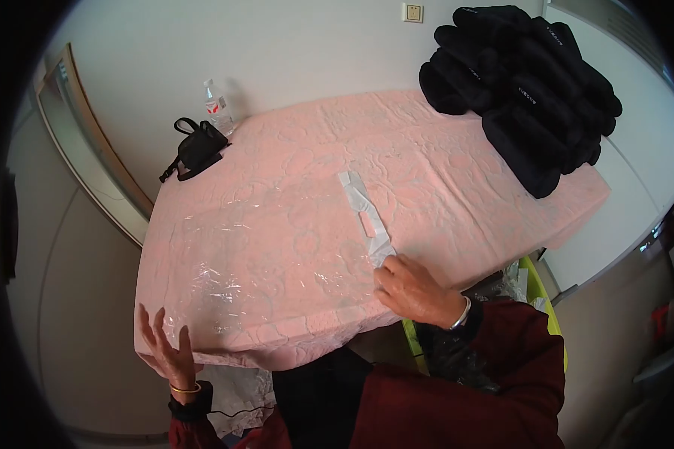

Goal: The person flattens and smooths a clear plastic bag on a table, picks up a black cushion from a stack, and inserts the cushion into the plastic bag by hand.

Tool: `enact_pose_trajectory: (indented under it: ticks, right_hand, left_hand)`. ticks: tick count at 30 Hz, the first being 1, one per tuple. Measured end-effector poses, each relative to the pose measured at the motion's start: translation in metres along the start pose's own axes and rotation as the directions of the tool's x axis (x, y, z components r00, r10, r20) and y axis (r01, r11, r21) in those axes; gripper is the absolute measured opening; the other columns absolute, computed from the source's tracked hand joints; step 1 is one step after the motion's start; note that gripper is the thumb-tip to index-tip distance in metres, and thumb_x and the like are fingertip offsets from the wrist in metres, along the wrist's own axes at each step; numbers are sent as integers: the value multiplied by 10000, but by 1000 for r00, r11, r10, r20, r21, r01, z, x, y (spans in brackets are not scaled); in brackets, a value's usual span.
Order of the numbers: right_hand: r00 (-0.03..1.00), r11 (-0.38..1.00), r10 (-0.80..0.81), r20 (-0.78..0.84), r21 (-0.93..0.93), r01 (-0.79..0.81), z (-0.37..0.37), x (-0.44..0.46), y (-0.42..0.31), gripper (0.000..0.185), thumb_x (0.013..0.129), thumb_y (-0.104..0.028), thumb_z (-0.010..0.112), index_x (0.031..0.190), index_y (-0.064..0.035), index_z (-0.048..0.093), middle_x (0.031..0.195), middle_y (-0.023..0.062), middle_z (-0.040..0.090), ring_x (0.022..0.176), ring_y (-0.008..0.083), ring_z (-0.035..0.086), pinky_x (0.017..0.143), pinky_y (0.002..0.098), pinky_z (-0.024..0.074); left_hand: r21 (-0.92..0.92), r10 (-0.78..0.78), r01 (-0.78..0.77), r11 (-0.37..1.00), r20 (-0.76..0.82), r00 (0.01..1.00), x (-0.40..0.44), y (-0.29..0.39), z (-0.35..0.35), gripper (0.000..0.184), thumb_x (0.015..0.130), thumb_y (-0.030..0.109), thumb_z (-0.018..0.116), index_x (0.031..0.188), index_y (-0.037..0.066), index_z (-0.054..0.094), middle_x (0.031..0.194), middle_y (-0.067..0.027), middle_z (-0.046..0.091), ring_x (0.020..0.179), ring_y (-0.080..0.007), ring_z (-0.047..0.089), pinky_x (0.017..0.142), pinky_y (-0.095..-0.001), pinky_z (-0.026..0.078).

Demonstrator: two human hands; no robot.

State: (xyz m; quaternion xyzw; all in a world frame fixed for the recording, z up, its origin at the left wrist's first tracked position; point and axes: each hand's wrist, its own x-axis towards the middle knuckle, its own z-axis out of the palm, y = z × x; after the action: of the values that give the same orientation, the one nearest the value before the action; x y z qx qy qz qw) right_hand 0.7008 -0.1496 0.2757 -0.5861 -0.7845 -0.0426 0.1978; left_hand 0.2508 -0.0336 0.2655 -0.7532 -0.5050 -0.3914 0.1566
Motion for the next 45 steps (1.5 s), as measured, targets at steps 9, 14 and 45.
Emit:
enact_pose_trajectory:
  ticks: [9, 14, 45]
  right_hand:
    - [984, 968, -128, 122, 231, 97, 15, 32, -48, 602, 911, -337, 682, 1334, 48, 495, 1360, 234, 481, 1318, 393, 447, 1087, 482, 380]
    - [976, 983, -164, 145, 105, 149, 48, 21, -47, 891, 952, -536, 573, 1490, 116, 288, 1590, 286, 243, 1496, 424, 227, 1216, 527, 190]
    - [884, 878, 452, -123, 237, -416, -18, -77, 135, 582, 922, -254, 701, 1365, 49, 476, 1398, 244, 475, 1305, 378, 470, 1084, 424, 389]
  left_hand:
    - [-481, 510, -307, 821, 378, 773, -25, 139, 36, 959, 795, 547, 747, 1473, -40, 407, 1560, -249, 364, 1449, -436, 348, 1156, -620, 259]
    - [-494, 581, -377, 783, 367, 726, -13, 165, 63, 1017, 815, 664, 647, 1460, -83, 396, 1545, -270, 372, 1439, -447, 352, 1163, -607, 253]
    - [-353, 496, -369, 860, 406, 767, -14, 108, 47, 963, 841, 585, 700, 1541, 23, 352, 1561, -285, 346, 1408, -470, 375, 1137, -591, 311]
